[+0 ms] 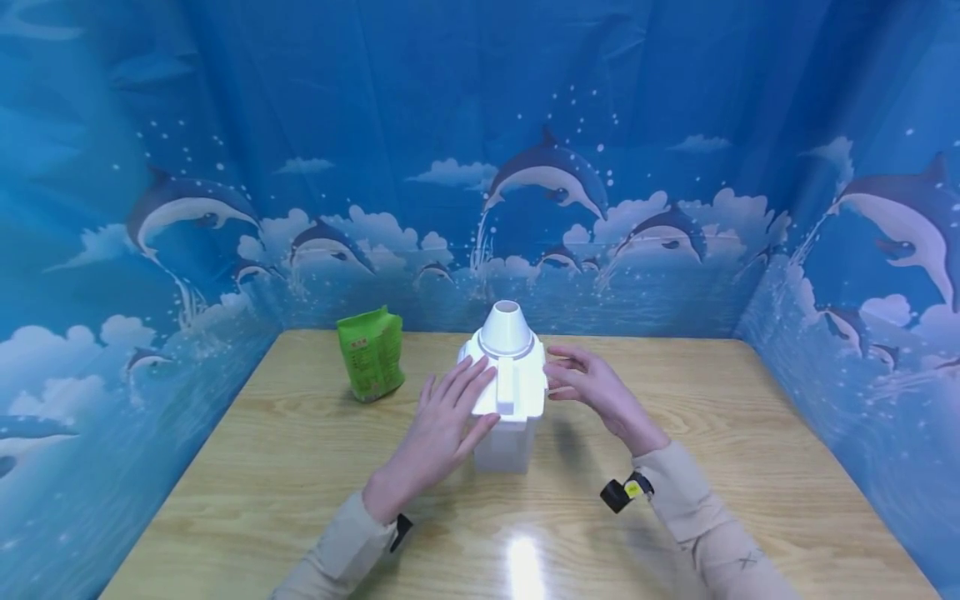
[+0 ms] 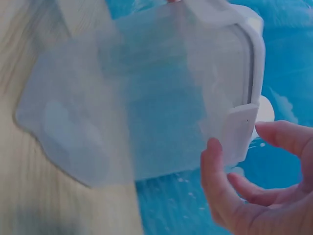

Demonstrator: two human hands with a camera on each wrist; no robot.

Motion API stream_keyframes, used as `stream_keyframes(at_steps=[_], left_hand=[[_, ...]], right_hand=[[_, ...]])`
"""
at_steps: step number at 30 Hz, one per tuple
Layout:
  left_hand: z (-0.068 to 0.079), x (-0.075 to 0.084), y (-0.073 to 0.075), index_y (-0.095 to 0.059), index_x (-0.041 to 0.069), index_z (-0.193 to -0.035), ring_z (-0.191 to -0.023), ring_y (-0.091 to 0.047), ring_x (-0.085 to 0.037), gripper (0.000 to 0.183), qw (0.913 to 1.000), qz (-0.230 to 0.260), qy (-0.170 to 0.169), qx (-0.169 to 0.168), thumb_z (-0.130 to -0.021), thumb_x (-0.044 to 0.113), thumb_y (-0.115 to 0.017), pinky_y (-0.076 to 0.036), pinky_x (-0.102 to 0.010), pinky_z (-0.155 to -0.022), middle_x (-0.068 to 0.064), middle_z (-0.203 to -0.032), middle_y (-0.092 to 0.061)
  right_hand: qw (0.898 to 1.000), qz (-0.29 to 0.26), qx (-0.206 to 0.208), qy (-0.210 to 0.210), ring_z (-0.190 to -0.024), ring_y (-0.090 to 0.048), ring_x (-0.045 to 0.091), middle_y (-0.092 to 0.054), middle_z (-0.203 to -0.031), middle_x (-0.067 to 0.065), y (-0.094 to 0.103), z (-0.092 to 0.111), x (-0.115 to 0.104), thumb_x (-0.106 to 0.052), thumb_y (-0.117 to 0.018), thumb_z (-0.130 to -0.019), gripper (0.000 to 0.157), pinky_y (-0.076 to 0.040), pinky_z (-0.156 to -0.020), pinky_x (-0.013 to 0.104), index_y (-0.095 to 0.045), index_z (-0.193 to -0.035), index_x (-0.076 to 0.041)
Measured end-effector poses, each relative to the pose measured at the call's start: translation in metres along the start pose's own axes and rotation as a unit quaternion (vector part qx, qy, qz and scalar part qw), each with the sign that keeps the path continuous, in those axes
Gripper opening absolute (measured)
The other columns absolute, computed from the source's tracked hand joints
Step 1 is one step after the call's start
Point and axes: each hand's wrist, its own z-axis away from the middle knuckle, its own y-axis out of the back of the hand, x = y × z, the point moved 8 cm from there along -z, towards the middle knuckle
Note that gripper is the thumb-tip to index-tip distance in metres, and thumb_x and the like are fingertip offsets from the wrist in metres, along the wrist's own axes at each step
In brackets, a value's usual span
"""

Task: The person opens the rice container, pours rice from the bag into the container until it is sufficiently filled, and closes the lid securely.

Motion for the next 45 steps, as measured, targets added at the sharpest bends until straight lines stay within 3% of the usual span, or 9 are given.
stream_keyframes(at_steps=[4, 12, 15, 20, 23, 29, 39, 42, 45], left_hand=[[-0.001, 0.0, -0.001, -0.033, 0.019, -0.158, -0.154, -0.021, -0.024, 0.063, 1.0, 0.001, 0.001, -0.003, -0.107, 0.055, -0.031, -0.022, -0.068, -0.117, -0.001, -0.166, -0.027], [-0.001, 0.0, -0.003, -0.033, 0.02, -0.159, -0.154, -0.019, -0.022, 0.063, 0.9999, 0.001, 0.005, -0.01, -0.107, 0.055, -0.033, -0.02, -0.068, -0.117, 0.0, -0.167, -0.026], [0.0, 0.0, -0.002, -0.033, 0.019, -0.158, -0.154, -0.02, -0.023, 0.062, 1.0, 0.002, 0.003, -0.006, -0.107, 0.054, -0.034, -0.021, -0.068, -0.117, -0.001, -0.167, -0.026], [0.0, 0.001, -0.002, -0.034, 0.019, -0.158, -0.154, -0.02, -0.023, 0.062, 1.0, 0.0, 0.002, -0.003, -0.107, 0.054, -0.033, -0.021, -0.068, -0.117, -0.002, -0.166, -0.027], [-0.001, 0.001, -0.003, -0.034, 0.019, -0.158, -0.154, -0.02, -0.023, 0.062, 1.0, 0.001, 0.002, -0.002, -0.107, 0.055, -0.033, -0.021, -0.068, -0.117, -0.002, -0.166, -0.027], [-0.001, 0.001, -0.003, -0.035, 0.019, -0.157, -0.154, -0.021, -0.024, 0.062, 1.0, 0.002, 0.001, 0.003, -0.107, 0.055, -0.033, -0.021, -0.068, -0.117, -0.002, -0.166, -0.028], [-0.001, -0.001, -0.004, -0.034, 0.02, -0.158, -0.154, -0.02, -0.023, 0.063, 1.0, 0.002, 0.006, 0.002, -0.107, 0.056, -0.033, -0.021, -0.068, -0.117, 0.0, -0.167, -0.026], [-0.001, -0.001, -0.003, -0.034, 0.02, -0.158, -0.154, -0.02, -0.023, 0.063, 1.0, -0.001, 0.006, 0.002, -0.107, 0.056, -0.032, -0.022, -0.068, -0.117, 0.0, -0.167, -0.026], [-0.002, -0.001, -0.003, -0.034, 0.019, -0.158, -0.154, -0.02, -0.024, 0.063, 1.0, -0.001, 0.003, 0.003, -0.107, 0.056, -0.031, -0.023, -0.069, -0.116, -0.001, -0.167, -0.026]], right_hand=[[0.994, -0.076, -0.043, -0.063, -0.107, -0.066, 0.016, -0.036, -0.153, 0.029, -0.005, -0.003, 0.011, -0.034, -0.057, -0.105, 0.075, -0.055, -0.1, 0.036, -0.022, -0.156, 0.008], [0.978, -0.157, -0.047, -0.133, -0.114, -0.061, 0.021, -0.033, -0.154, 0.027, -0.011, -0.009, 0.021, -0.035, -0.059, -0.103, 0.082, -0.052, -0.103, 0.033, -0.015, -0.157, 0.009], [0.975, -0.17, -0.05, -0.137, -0.11, -0.063, 0.018, -0.046, -0.145, 0.023, -0.011, -0.012, 0.021, -0.032, -0.06, -0.103, 0.079, -0.053, -0.102, 0.031, -0.018, -0.156, 0.01], [0.966, -0.206, -0.066, -0.14, -0.098, -0.069, 0.014, -0.069, -0.111, 0.007, -0.011, -0.016, 0.022, -0.021, -0.056, -0.105, 0.063, -0.056, -0.095, 0.028, -0.028, -0.15, 0.012], [0.962, -0.221, -0.075, -0.144, -0.095, -0.07, 0.015, -0.072, -0.103, 0.006, -0.012, -0.018, 0.024, -0.019, -0.056, -0.105, 0.05, -0.058, -0.093, 0.029, -0.039, -0.142, 0.009], [0.961, -0.223, -0.092, -0.136, -0.092, -0.071, 0.015, -0.074, -0.098, 0.005, -0.013, -0.024, 0.028, -0.018, -0.052, -0.106, 0.017, -0.059, -0.09, 0.03, -0.064, -0.11, -0.006], [0.959, -0.229, -0.109, -0.129, -0.09, -0.071, 0.014, -0.074, -0.098, 0.005, -0.015, -0.029, 0.03, -0.019, -0.052, -0.106, 0.016, -0.059, -0.088, 0.029, -0.065, -0.105, -0.01], [0.958, -0.234, -0.104, -0.13, -0.092, -0.07, 0.014, -0.072, -0.101, 0.004, -0.015, -0.029, 0.029, -0.018, -0.053, -0.105, 0.015, -0.059, -0.088, 0.028, -0.061, -0.112, -0.008], [0.96, -0.233, -0.089, -0.126, -0.096, -0.069, 0.014, -0.068, -0.108, 0.004, -0.015, -0.029, 0.028, -0.018, -0.057, -0.103, 0.027, -0.058, -0.09, 0.027, -0.053, -0.126, -0.003]])
